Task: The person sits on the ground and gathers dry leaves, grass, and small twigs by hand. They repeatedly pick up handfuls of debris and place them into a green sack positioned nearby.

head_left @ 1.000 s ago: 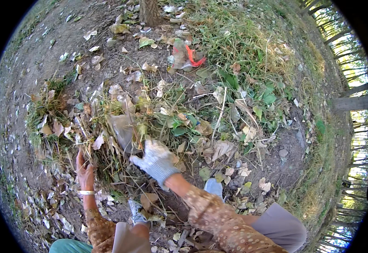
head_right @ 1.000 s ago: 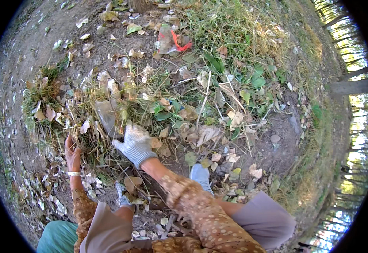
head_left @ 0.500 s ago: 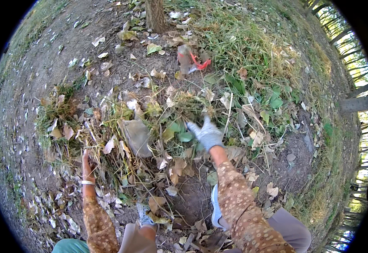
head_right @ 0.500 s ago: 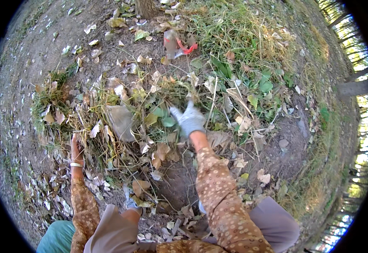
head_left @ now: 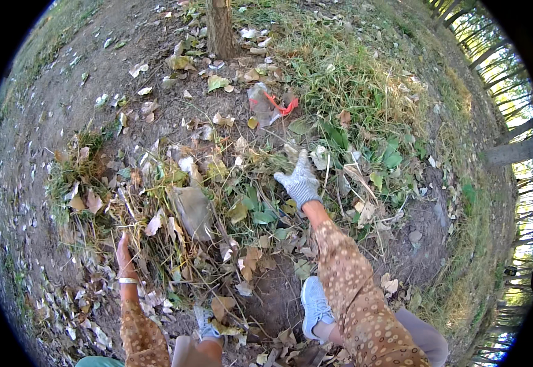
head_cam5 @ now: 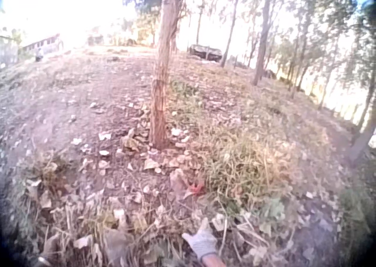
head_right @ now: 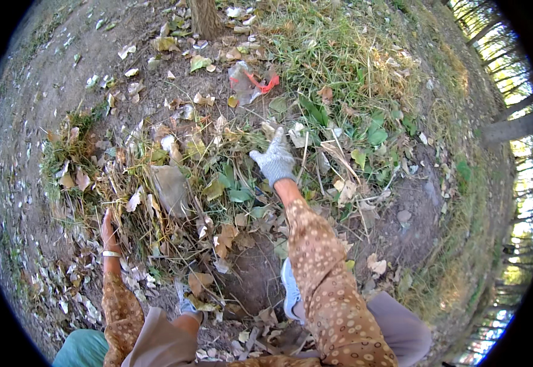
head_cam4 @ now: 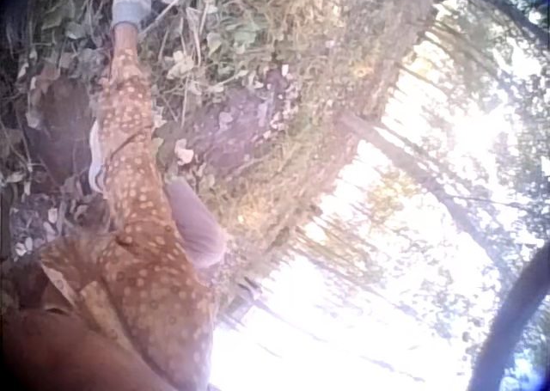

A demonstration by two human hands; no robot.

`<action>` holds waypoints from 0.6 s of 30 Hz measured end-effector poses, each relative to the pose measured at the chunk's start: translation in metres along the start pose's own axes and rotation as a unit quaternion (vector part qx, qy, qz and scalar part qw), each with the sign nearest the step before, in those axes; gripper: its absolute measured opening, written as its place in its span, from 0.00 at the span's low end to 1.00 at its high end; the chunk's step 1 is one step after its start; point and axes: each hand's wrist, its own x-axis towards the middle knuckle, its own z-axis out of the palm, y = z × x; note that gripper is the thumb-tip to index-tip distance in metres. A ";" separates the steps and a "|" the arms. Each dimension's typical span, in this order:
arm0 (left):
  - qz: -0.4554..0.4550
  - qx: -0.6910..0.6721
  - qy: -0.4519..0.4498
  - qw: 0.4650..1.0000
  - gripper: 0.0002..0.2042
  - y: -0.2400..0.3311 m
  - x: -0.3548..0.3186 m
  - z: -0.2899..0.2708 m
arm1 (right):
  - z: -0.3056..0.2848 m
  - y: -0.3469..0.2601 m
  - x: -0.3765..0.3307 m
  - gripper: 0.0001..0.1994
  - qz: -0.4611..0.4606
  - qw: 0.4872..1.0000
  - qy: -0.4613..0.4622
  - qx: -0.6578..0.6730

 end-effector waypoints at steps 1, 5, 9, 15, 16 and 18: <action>-0.014 -0.002 0.006 1.000 0.23 0.005 -0.003 0.009 | 0.001 -0.001 0.007 0.46 0.023 0.995 -0.056 0.081; -0.083 -0.011 -0.006 0.997 0.24 0.009 0.000 -0.006 | -0.009 -0.033 -0.012 0.25 -0.133 0.943 -0.300 -0.052; -0.108 0.003 -0.075 0.991 0.28 0.006 0.005 -0.011 | -0.016 -0.021 -0.043 0.27 -0.035 0.958 -0.281 -0.050; -0.025 0.236 -0.100 0.966 0.39 -0.021 0.023 -0.009 | 0.041 -0.058 -0.094 0.43 -0.022 0.986 -0.163 -0.023; 0.012 0.304 -0.059 0.951 0.42 -0.012 0.008 0.022 | 0.031 -0.071 -0.101 0.45 0.019 0.970 -0.214 0.117; -0.013 0.279 -0.101 0.955 0.42 -0.003 -0.005 0.041 | 0.014 -0.114 -0.115 0.49 0.018 0.914 -0.252 0.318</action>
